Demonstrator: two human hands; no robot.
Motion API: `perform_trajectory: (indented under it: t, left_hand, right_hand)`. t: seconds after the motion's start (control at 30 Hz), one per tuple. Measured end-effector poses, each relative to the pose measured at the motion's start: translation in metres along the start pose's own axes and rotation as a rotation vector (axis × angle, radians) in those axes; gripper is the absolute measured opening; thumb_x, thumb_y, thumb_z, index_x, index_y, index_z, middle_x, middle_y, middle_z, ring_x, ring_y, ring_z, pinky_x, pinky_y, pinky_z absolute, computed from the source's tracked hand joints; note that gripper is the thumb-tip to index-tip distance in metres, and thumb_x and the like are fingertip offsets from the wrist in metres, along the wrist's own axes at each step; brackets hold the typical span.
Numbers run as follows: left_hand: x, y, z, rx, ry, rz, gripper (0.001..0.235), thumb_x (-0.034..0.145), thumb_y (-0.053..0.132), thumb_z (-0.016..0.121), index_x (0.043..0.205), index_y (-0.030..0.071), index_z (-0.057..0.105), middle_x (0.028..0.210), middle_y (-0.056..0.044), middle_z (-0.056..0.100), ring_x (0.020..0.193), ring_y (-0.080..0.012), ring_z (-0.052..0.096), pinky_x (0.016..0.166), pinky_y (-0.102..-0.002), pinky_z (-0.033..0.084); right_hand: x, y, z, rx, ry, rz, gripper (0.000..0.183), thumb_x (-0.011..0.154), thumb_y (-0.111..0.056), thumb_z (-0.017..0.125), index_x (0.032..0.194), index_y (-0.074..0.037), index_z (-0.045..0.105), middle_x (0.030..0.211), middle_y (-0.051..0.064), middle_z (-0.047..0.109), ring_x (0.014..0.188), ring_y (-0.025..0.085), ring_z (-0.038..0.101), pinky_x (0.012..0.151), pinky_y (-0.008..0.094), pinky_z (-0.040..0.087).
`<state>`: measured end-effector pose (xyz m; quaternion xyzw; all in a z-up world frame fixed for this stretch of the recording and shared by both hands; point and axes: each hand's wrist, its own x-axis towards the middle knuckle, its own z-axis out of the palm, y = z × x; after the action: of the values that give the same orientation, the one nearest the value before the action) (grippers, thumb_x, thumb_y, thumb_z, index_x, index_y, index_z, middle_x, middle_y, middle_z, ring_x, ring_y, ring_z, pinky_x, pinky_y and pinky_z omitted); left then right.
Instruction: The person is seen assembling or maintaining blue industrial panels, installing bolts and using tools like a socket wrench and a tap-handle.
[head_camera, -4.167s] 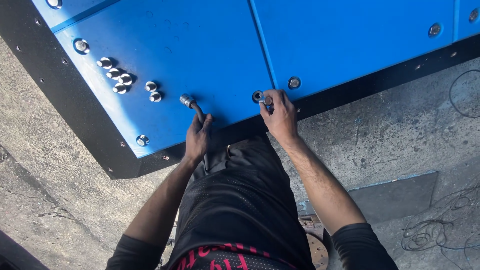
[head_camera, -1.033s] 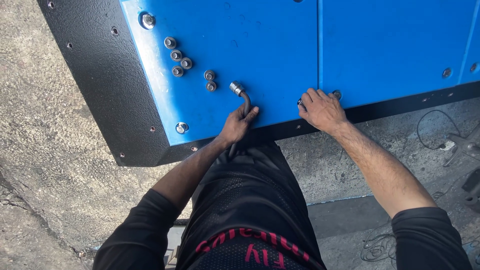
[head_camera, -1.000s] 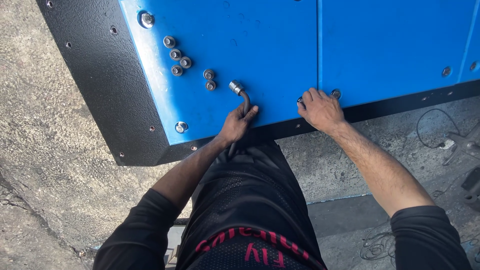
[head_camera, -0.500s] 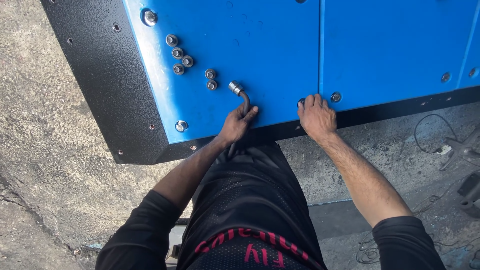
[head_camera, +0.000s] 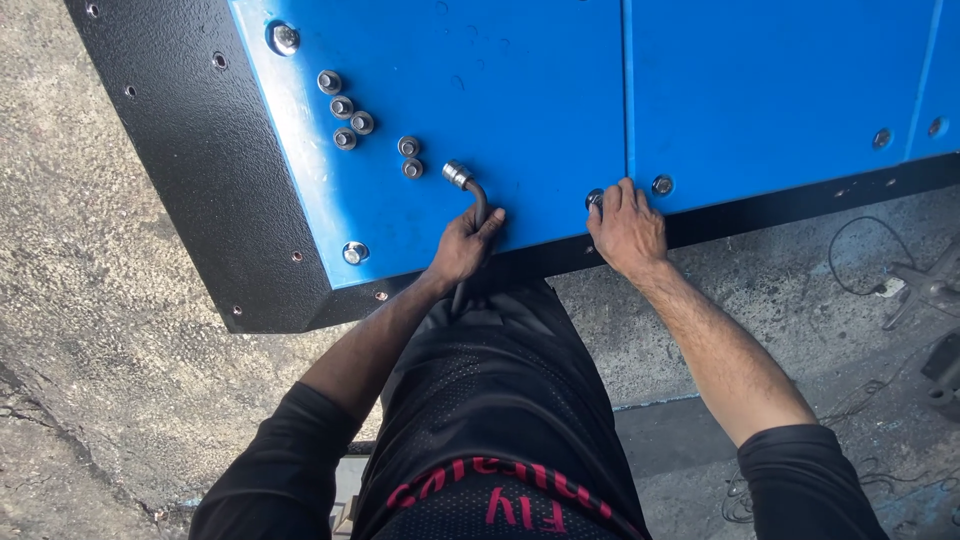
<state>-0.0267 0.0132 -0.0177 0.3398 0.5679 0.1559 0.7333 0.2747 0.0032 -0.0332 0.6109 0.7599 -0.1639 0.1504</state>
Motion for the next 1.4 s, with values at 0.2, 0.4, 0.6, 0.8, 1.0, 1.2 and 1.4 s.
perform_trajectory:
  t: [0.2, 0.4, 0.6, 0.8, 1.0, 1.2, 1.4]
  left_hand:
    - [0.0, -0.006, 0.001, -0.047, 0.027, -0.01, 0.033, 0.104, 0.042, 0.057, 0.087, 0.014, 0.054, 0.063, 0.003, 0.05, 0.052, -0.0054, 0.048, 0.046, -0.026, 0.042]
    - [-0.003, 0.003, -0.003, -0.003, 0.03, -0.018, 0.033, 0.104, 0.042, 0.056, 0.088, 0.015, 0.051, 0.063, 0.002, 0.046, 0.052, -0.006, 0.045, 0.046, -0.026, 0.041]
    - [0.005, -0.004, 0.007, -0.1, 0.055, 0.027, 0.03, 0.102, 0.04, 0.06, 0.095, 0.011, 0.06, 0.067, 0.003, 0.05, 0.056, -0.0061, 0.048, 0.05, -0.027, 0.042]
    - [0.008, -0.004, 0.007, 0.073, 0.128, 0.061, 0.034, 0.103, 0.042, 0.059, 0.093, 0.009, 0.062, 0.067, 0.002, 0.053, 0.058, -0.0066, 0.052, 0.053, -0.029, 0.046]
    - [0.013, -0.009, 0.011, 0.196, 0.164, 0.077, 0.038, 0.104, 0.044, 0.061, 0.096, 0.007, 0.065, 0.072, 0.002, 0.054, 0.065, -0.0069, 0.05, 0.058, -0.028, 0.044]
    - [-0.012, 0.013, 0.075, -0.265, -0.041, -0.026, 0.037, 0.105, 0.046, 0.047, 0.106, 0.013, 0.062, 0.071, 0.004, 0.053, 0.061, -0.0075, 0.049, 0.055, -0.026, 0.04]
    - [-0.005, -0.033, 0.159, 0.119, -0.324, 0.299, 0.043, 0.112, 0.033, 0.037, 0.136, 0.001, 0.05, 0.132, -0.018, 0.06, 0.113, -0.0266, 0.063, 0.096, -0.039, 0.052]
  right_hand:
    - [-0.002, -0.016, -0.005, 0.05, 0.032, 0.106, 0.045, 0.106, -0.039, 0.057, 0.11, 0.005, 0.054, 0.116, 0.022, 0.052, 0.092, 0.028, 0.063, 0.059, 0.039, 0.059]
    - [-0.002, -0.01, -0.006, 0.213, 0.312, 0.025, 0.041, 0.101, -0.029, 0.069, 0.116, 0.006, 0.054, 0.113, 0.02, 0.05, 0.091, 0.028, 0.062, 0.066, 0.039, 0.058]
    - [-0.001, -0.008, 0.023, 0.301, 0.263, 0.084, 0.037, 0.105, -0.024, 0.071, 0.118, 0.003, 0.051, 0.116, 0.017, 0.05, 0.088, 0.026, 0.063, 0.069, 0.039, 0.055]
    - [0.002, -0.02, 0.031, 0.324, 0.336, 0.137, 0.036, 0.104, -0.022, 0.074, 0.118, 0.001, 0.05, 0.114, 0.016, 0.05, 0.087, 0.025, 0.062, 0.069, 0.039, 0.055]
    - [-0.013, -0.03, 0.015, 0.52, 0.453, 0.189, 0.033, 0.109, -0.026, 0.069, 0.124, -0.003, 0.051, 0.121, 0.013, 0.051, 0.101, 0.022, 0.065, 0.077, 0.034, 0.06]
    - [-0.066, -0.067, -0.017, 0.992, 0.305, 0.147, 0.038, 0.109, -0.038, 0.06, 0.125, -0.003, 0.059, 0.115, 0.01, 0.061, 0.098, 0.016, 0.068, 0.078, 0.031, 0.059]
    - [-0.06, -0.049, -0.078, 1.539, 0.182, 0.13, 0.049, 0.113, -0.04, 0.052, 0.145, -0.002, 0.055, 0.124, 0.009, 0.07, 0.111, 0.016, 0.07, 0.093, 0.03, 0.056]
